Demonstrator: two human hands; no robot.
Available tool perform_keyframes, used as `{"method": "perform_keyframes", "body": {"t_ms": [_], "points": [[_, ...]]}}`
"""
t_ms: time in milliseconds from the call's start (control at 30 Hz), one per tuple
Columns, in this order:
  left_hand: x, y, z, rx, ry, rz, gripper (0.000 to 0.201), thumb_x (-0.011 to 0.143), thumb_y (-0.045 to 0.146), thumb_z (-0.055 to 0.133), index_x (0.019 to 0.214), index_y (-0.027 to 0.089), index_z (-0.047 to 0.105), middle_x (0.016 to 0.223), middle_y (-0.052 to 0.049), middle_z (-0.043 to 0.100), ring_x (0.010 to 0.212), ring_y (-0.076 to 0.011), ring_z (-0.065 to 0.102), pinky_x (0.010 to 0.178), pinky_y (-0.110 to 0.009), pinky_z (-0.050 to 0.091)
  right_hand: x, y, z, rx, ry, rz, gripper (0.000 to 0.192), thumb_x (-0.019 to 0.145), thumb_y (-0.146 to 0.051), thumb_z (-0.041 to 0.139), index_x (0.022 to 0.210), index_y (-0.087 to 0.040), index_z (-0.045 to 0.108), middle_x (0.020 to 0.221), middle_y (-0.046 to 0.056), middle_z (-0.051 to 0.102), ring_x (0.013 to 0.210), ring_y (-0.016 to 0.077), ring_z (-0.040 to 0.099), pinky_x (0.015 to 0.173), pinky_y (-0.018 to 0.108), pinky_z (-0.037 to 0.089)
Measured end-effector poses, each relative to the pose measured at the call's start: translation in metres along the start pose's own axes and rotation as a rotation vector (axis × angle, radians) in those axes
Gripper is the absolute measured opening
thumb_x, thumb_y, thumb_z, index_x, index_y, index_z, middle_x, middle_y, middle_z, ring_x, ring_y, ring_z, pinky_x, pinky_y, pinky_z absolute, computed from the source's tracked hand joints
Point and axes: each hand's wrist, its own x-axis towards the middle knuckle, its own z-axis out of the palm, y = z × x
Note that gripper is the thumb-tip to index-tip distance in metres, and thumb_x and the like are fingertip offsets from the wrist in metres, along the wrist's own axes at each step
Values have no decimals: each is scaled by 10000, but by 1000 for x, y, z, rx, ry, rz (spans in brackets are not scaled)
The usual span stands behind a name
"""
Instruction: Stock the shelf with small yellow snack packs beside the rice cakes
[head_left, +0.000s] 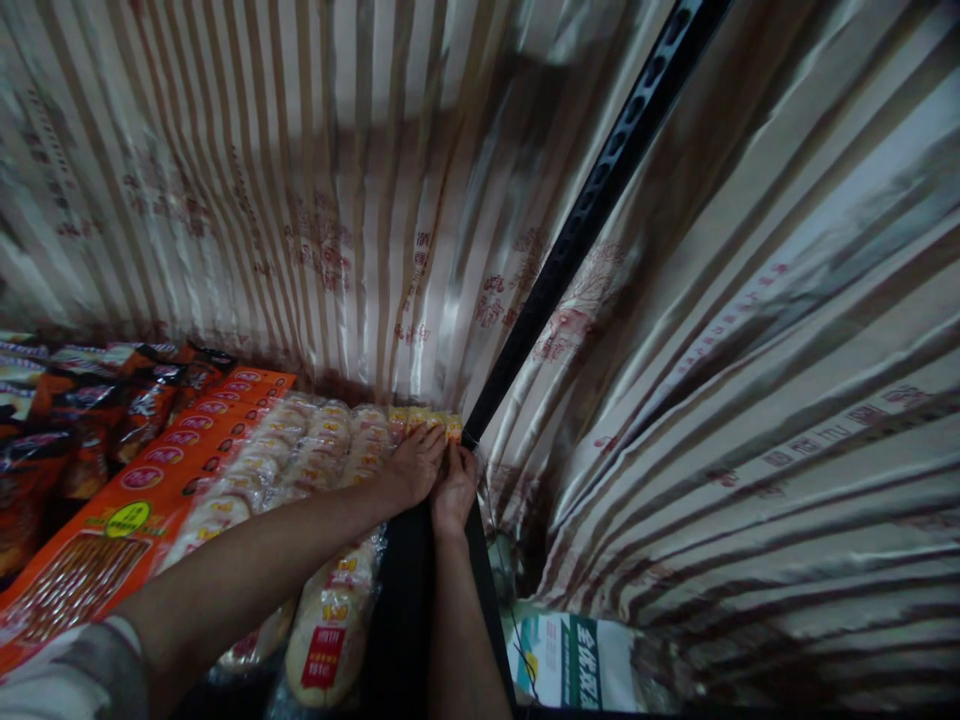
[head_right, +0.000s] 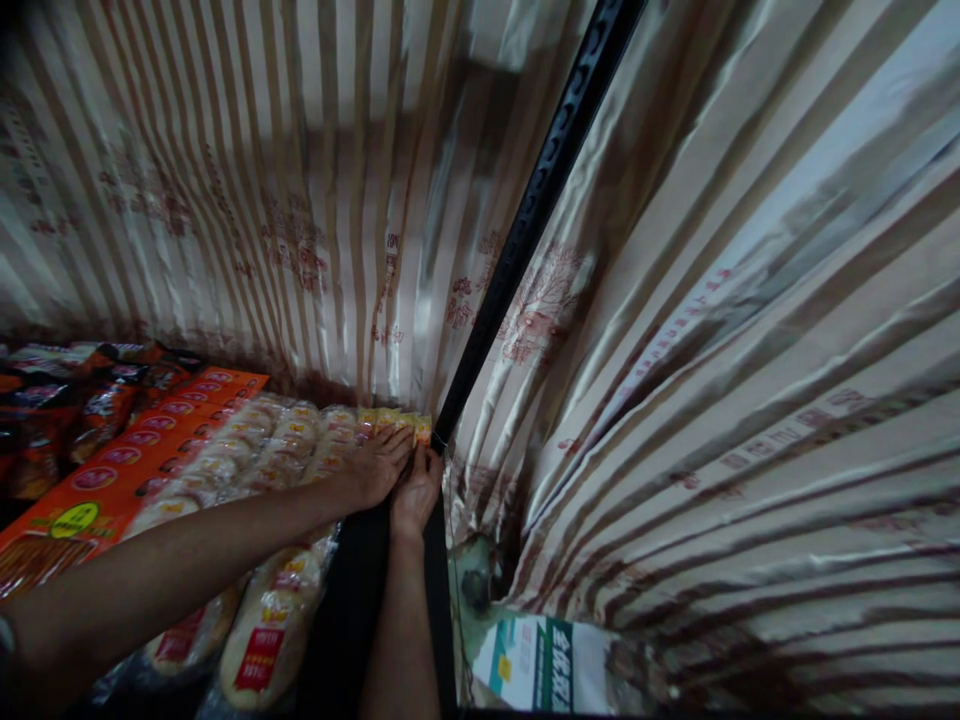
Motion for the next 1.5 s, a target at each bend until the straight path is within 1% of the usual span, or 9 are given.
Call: {"method": "perform_keyframes", "body": {"t_ms": [167,267,500,633,767,900,1067,1267,1500], "points": [[-7,8,0,25,-15,-15,418,945,161,359,1317,41,509,1437,-160,452,1400,-236,309,1174,-432,220,1,-1,1,82,9,55,479,878,-371,351,1081,-87,678,1106,181,599,1039,255,524,942,406,424],[-10,15,-2,32,-57,-35,426,938,163,359,1319,45,510,1418,-157,476,1388,-239,334,1174,-432,230,1,-3,0,151,25,101,432,874,-360,369,1075,-128,672,1077,139,609,1031,239,529,925,387,441],[-33,17,-38,-27,-171,-67,464,912,222,373,1296,11,529,1427,-197,450,1392,-287,319,1175,-478,196,5,-8,-9,70,89,29,373,831,-222,379,1020,-126,686,1024,140,590,988,229,538,906,388,460],[-54,16,-52,-74,-156,-62,499,897,263,403,1311,6,512,1439,-215,426,1397,-299,306,1169,-482,167,6,-16,-12,22,120,11,357,834,-218,384,996,-129,690,982,139,621,951,227,566,873,384,471],[-73,19,-62,-118,-168,-93,507,922,273,369,1338,8,490,1455,-204,404,1407,-299,283,1163,-465,186,1,-37,-7,121,71,44,381,858,-279,376,1010,-130,691,991,142,676,959,231,603,897,393,461],[-91,20,-69,-137,-134,-157,535,939,315,356,1365,8,456,1465,-210,386,1400,-297,299,1151,-439,225,-7,-55,0,295,-15,201,413,851,-379,405,1005,-140,705,1063,136,702,1019,226,626,941,373,456],[-108,13,-64,-73,-92,-211,525,943,344,353,1352,41,479,1443,-198,429,1373,-293,351,1146,-444,233,-16,-62,6,411,-139,319,439,845,-436,440,1056,-165,712,1144,105,697,1103,224,615,992,366,438],[-112,6,-60,-51,-96,-205,541,934,314,367,1395,36,422,1456,-200,408,1387,-295,324,1147,-452,232,-26,-75,11,473,-295,322,509,873,-498,384,1107,-177,702,1191,87,677,1148,226,596,1009,370,432],[-111,4,-68,-106,-176,-224,562,921,269,387,1427,26,367,1478,-195,371,1388,-312,316,1150,-452,246,-28,-82,16,460,-286,375,533,885,-506,371,1089,-151,713,1173,118,681,1142,256,601,1022,403,417]]}}
